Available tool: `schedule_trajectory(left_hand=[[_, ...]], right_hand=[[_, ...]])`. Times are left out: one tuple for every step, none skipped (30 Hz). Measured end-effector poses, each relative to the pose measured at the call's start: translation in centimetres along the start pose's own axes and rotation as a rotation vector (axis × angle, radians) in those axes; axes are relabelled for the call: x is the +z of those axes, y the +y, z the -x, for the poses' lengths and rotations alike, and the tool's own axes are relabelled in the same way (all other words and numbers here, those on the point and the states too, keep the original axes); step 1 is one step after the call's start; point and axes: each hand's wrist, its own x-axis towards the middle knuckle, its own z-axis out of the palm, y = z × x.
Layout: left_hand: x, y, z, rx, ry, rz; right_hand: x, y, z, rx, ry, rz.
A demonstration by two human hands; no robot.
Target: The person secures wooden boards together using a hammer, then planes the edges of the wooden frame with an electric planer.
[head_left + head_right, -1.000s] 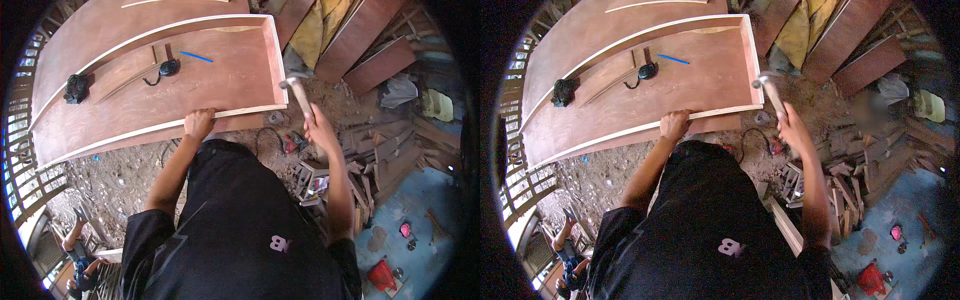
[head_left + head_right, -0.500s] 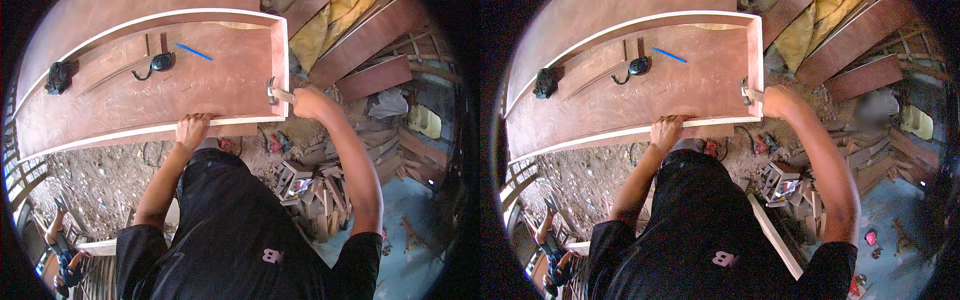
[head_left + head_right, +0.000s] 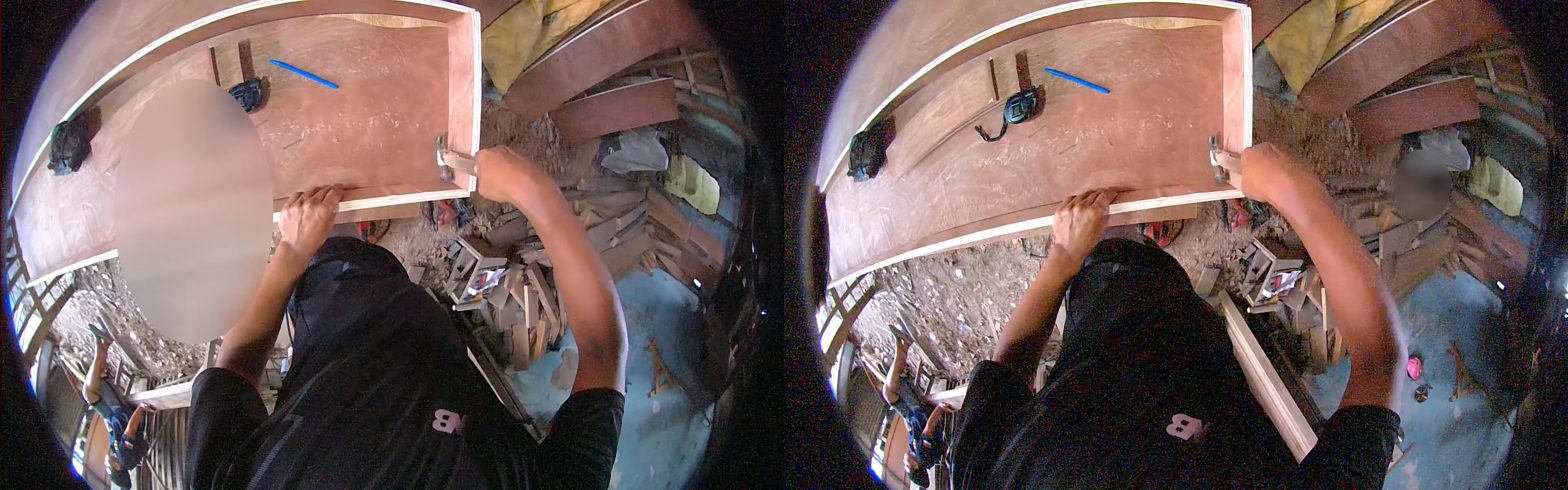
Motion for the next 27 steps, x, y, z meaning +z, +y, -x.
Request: schedule_trajectory(left_hand=[[0.0, 0.0, 0.0, -0.002, -0.005, -0.001], [-0.1, 0.0, 0.1, -0.002, -0.01, -0.001], [-0.1, 0.0, 0.0, 0.001, -0.014, -0.003], [0.1, -0.2, -0.1, 0.016, 0.003, -0.011], [0.5, -0.3, 0.1, 0.028, 0.019, -0.018], [0.4, -0.3, 0.1, 0.037, 0.033, -0.023], [0.4, -0.2, 0.2, 0.026, 0.02, -0.015], [0.2, -0.1, 0.2, 0.018, 0.007, -0.007], [0.0, 0.0, 0.1, 0.011, -0.002, -0.001], [0.1, -0.1, 0.1, 0.024, 0.013, -0.002], [0.3, -0.3, 0.2, 0.036, 0.029, -0.003], [0.4, -0.4, 0.3, 0.045, 0.046, -0.004], [0.4, -0.3, 0.4, 0.035, 0.02, 0.01], [0.3, -0.3, 0.4, 0.029, -0.007, 0.02], [0.0, -0.3, 0.2, 0.028, -0.03, 0.027], [0.0, -0.3, 0.0, 0.02, -0.02, 0.028], [0.2, -0.2, 0.0, 0.016, -0.013, 0.03], [0.1, -0.1, -0.1, 0.017, -0.007, 0.029], [-0.5, 0.4, -0.4, -0.027, -0.062, 0.039], [-1.3, 1.0, -0.7, -0.068, -0.118, 0.043], [-2.0, 1.6, -1.2, -0.103, -0.173, 0.04], [-2.6, 2.1, -1.6, -0.08, -0.176, 0.136], [-3.2, 2.6, -2.0, -0.052, -0.187, 0.229], [-3.6, 3.1, -2.7, -0.021, -0.208, 0.32], [-4.0, 3.8, -3.7, -0.007, -0.34, 0.382], [-3.9, 4.8, -4.8, 0.117, -0.282, 0.365], [-3.3, 6.0, -6.2, 0.242, -0.225, 0.351]], right_hand=[[0.0, -0.1, 0.1, 0.006, 0.002, 0.004], [0.2, -0.4, 0.4, 0.013, 0.004, 0.008], [0.2, -0.5, 0.7, 0.02, 0.008, 0.009], [-0.2, -0.4, 1.1, 0.013, -0.004, -0.017], [-0.9, -0.1, 1.8, 0.003, -0.018, -0.04], [-1.1, 0.1, 2.1, -0.007, -0.036, -0.061], [-0.6, 0.4, 2.2, 0.016, -0.033, -0.054], [0.1, 0.6, 2.3, 0.039, -0.028, -0.047], [0.6, 1.0, 2.4, 0.064, -0.02, -0.041], [0.6, 1.4, 2.4, 0.063, -0.028, -0.042], [0.5, 1.9, 2.2, 0.062, -0.037, -0.042], [0.4, 2.3, 2.2, 0.059, -0.047, -0.04], [0.6, 2.7, 2.6, 0.05, 0.017, -0.097], [0.9, 3.1, 3.5, 0.041, 0.083, -0.159], [1.2, 3.6, 4.4, 0.033, 0.155, -0.223], [2.7, 4.6, 5.5, 0.007, 0.28, -0.297], [5.4, 5.7, 6.5, -0.018, 0.405, -0.373], [8.2, 6.3, 7.7, -0.038, 0.533, -0.451], [10.6, 6.2, 8.9, 0.097, 0.437, -0.749], [13.2, 5.9, 10.3, 0.228, 0.33, -1.052], [15.7, 4.5, 11.9, 0.206, 0.363, -1.347], [19.1, 4.0, 12.4, 0.201, 0.379, -1.502], [22.1, 2.6, 13.0, 0.26, 0.42, -1.699], [24.5, 1.1, 13.3, 0.321, 0.459, -1.902], [26.5, 0.2, 13.5, 0.364, 0.472, -1.998], [28.2, -0.8, 13.5, 0.407, 0.48, -2.099], [29.5, -1.8, 13.2, 0.446, 0.487, -2.199]])
